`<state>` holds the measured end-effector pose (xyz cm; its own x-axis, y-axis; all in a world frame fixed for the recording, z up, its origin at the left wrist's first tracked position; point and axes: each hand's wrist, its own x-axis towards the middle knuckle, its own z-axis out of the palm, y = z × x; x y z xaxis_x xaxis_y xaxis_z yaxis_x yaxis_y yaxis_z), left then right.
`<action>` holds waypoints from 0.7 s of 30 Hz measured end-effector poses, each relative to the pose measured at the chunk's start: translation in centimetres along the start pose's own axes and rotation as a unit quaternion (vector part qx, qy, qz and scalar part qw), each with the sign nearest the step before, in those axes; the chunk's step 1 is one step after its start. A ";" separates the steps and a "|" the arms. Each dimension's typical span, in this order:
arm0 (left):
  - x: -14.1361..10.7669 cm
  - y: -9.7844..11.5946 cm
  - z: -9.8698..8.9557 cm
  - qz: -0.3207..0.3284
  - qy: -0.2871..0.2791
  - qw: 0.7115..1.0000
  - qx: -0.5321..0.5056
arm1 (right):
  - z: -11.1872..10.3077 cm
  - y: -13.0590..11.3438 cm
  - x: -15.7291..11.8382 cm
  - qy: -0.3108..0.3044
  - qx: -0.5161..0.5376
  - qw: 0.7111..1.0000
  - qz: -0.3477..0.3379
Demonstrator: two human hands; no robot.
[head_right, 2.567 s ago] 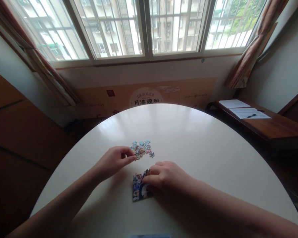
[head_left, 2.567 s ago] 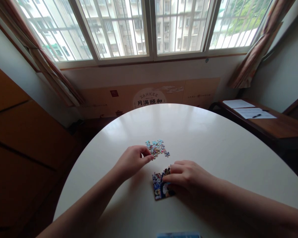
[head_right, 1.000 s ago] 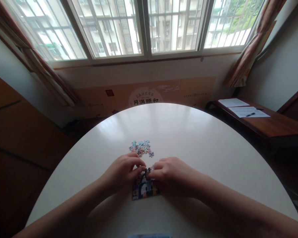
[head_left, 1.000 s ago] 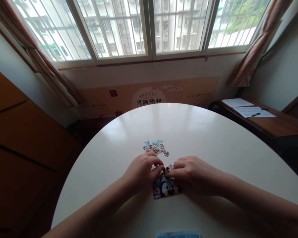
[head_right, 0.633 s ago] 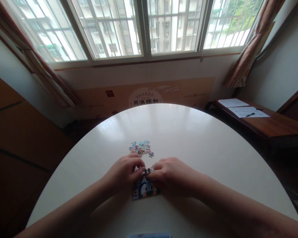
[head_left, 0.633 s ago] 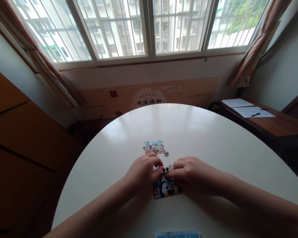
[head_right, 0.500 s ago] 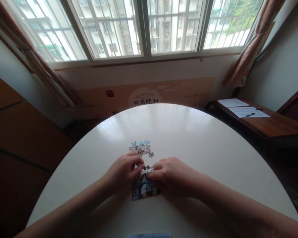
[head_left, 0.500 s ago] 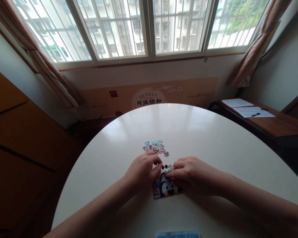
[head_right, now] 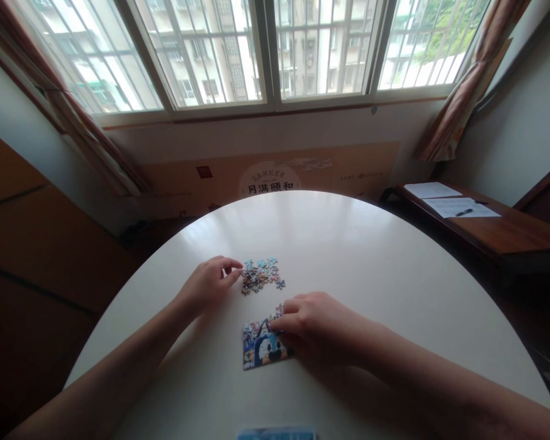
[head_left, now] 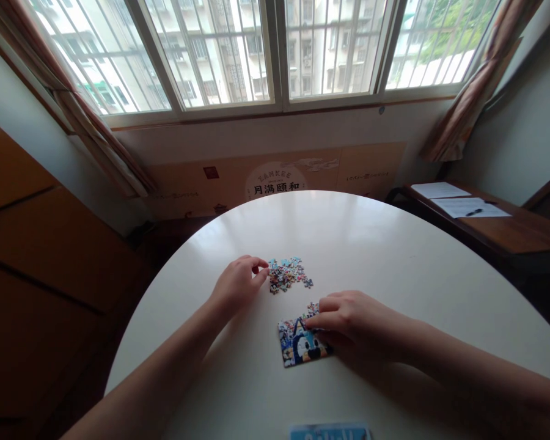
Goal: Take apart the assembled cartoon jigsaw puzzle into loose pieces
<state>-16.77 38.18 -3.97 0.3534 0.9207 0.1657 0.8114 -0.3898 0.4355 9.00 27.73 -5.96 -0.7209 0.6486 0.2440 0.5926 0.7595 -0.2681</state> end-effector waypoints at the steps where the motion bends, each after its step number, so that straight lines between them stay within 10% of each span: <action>1: -0.1 0.0 -0.2 0.001 0.006 1.000 0.002 | 0.1 -0.1 0.0 -0.001 -0.001 1.000 0.000; 7: -1.5 1.7 -1.0 0.058 0.027 0.998 -0.020 | 0.3 -0.7 0.3 0.003 -0.023 1.000 -0.003; 21: -4.1 4.9 2.2 0.140 -0.131 0.981 -0.016 | -0.9 -0.1 -0.3 -0.013 0.002 1.000 0.007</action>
<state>-13.28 32.45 -4.45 0.6714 0.7393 0.0520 0.6520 -0.6225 0.4329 9.52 27.48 -5.18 -0.7215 0.6580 0.2158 0.6019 0.7500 -0.2743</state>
